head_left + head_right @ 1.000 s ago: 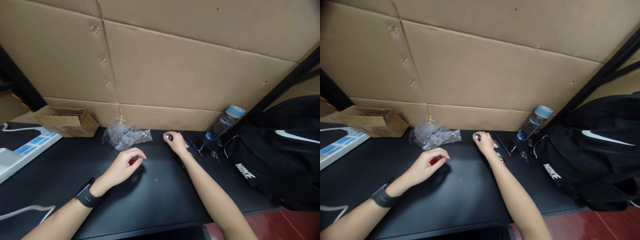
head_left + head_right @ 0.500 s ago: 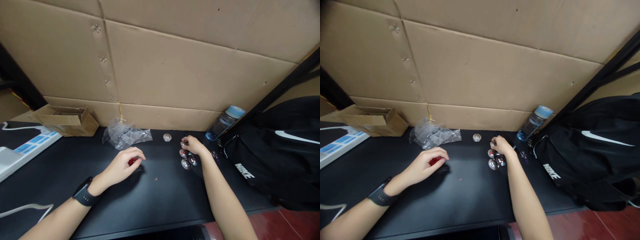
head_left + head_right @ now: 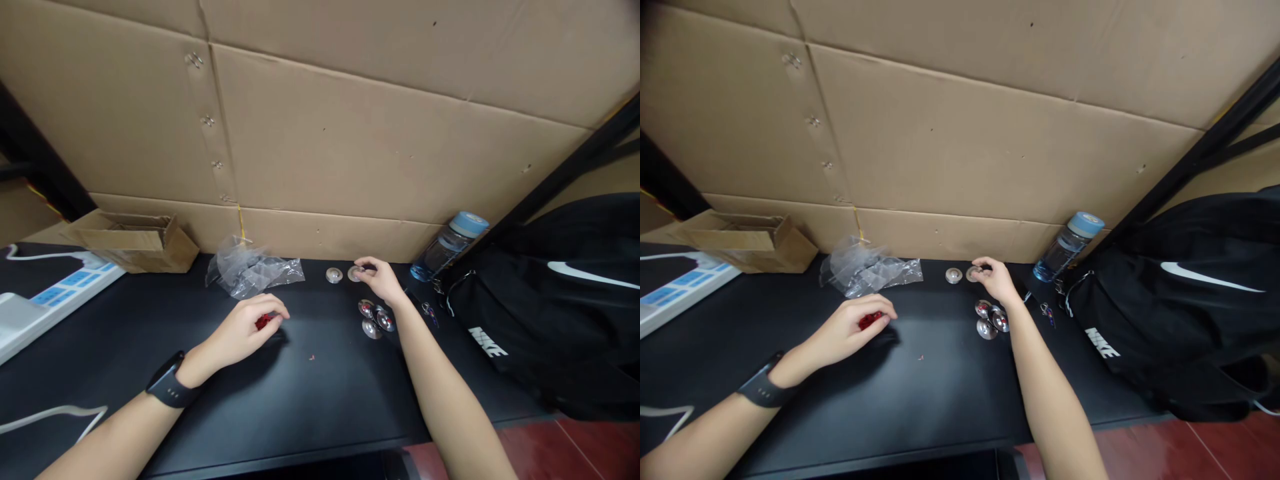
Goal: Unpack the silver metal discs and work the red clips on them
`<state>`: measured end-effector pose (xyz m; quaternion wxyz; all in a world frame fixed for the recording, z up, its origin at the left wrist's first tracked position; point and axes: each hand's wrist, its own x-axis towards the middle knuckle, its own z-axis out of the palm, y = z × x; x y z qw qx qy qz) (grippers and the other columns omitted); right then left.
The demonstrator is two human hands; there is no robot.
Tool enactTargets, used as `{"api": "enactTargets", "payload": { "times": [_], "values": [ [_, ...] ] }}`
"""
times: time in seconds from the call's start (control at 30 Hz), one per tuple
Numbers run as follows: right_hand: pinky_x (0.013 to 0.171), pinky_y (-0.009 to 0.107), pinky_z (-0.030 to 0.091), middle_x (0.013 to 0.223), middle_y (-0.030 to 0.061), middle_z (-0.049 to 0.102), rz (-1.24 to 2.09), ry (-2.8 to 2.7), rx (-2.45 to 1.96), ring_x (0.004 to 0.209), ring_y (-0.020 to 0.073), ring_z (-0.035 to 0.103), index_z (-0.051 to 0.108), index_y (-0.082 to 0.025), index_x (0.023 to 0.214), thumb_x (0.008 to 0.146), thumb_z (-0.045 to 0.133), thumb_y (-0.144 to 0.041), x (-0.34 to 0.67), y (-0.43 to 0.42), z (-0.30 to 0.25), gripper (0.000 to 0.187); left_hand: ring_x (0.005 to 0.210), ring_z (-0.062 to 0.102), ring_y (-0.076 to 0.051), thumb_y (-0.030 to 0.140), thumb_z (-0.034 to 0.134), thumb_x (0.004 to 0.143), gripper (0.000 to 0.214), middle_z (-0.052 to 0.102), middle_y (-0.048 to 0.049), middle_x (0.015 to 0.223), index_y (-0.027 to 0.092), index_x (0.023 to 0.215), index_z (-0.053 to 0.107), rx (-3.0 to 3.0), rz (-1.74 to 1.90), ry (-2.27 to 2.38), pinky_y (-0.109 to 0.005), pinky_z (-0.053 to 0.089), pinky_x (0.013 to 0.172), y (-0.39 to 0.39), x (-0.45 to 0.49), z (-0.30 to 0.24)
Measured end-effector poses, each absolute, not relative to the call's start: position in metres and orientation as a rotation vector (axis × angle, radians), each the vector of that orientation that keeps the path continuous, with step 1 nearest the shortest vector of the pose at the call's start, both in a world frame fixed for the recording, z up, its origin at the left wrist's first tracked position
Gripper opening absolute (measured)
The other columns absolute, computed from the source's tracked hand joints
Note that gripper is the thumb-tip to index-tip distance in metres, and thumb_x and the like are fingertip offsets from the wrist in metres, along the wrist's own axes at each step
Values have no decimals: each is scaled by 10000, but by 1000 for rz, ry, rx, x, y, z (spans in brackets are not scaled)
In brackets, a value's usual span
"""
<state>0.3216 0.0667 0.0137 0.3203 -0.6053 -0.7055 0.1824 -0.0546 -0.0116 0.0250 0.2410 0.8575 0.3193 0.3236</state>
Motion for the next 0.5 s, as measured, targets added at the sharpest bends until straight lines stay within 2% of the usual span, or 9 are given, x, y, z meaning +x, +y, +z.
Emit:
{"api": "enactTargets", "payload": {
  "times": [0.1, 0.23, 0.33, 0.5],
  "values": [
    [848, 304, 574, 1248, 148, 710, 452, -1792, -1507, 957, 185, 747, 619, -150, 1250, 949, 599, -338, 289, 84, 9, 355, 947, 675, -180, 222, 547, 1005, 164, 724, -50, 1036, 217, 980, 709, 2347, 876, 874, -280, 499, 876, -11, -55, 25],
    [777, 300, 559, 975, 91, 773, 448, -1826, -1498, 803, 187, 736, 708, -152, 1033, 842, 689, -249, 259, 99, 2, 215, 941, 677, -181, 224, 552, 1002, 162, 727, -48, 1029, 217, 985, 713, 2350, 860, 889, -278, 499, 871, -8, -55, 23],
    [815, 303, 528, 847, 61, 767, 414, -1894, -1509, 801, 195, 713, 747, -174, 855, 803, 697, -175, 257, 97, 1, 73, 933, 677, -178, 222, 550, 1003, 166, 727, -50, 1026, 214, 986, 715, 2358, 858, 891, -270, 498, 862, -8, -55, 23],
    [840, 291, 507, 903, 73, 760, 331, -1941, -1545, 828, 189, 693, 771, -179, 892, 846, 624, -100, 268, 92, 1, 173, 915, 679, -165, 217, 543, 1008, 175, 726, -45, 1017, 211, 979, 716, 2371, 860, 882, -255, 501, 846, -11, -56, 25]
  ]
}}
